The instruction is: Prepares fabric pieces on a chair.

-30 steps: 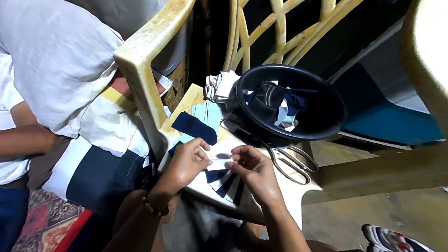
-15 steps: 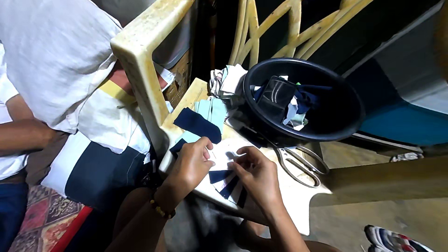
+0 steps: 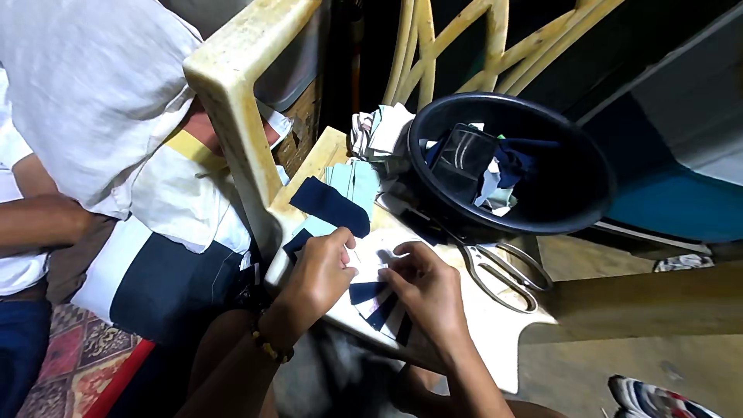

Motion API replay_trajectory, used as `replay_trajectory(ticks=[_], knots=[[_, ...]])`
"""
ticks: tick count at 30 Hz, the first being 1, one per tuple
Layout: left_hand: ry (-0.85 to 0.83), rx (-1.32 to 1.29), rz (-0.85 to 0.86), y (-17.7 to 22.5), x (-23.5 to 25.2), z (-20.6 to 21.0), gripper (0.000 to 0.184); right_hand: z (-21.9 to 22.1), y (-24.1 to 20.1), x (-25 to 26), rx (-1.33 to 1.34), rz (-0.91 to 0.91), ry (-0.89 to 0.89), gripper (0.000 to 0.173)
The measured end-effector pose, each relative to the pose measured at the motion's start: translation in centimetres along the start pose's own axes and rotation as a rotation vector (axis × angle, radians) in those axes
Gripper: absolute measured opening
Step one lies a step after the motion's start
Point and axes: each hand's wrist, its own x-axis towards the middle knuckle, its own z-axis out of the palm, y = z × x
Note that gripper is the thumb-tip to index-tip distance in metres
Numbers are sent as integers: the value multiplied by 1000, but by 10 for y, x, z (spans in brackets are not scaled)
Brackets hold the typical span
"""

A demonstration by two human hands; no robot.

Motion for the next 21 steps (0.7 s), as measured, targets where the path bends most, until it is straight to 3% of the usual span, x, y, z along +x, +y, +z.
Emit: replay_trajectory(ticks=[13, 17, 21], knots=[[10, 14, -29, 1, 0, -4, 28, 0, 0, 1, -4, -2, 2, 27], [110, -66, -50, -7, 1, -12, 16, 1, 1, 0, 0, -9, 5, 27], [93, -84, 60, -11, -1, -14, 9, 1, 1, 0, -3, -8, 8, 28]])
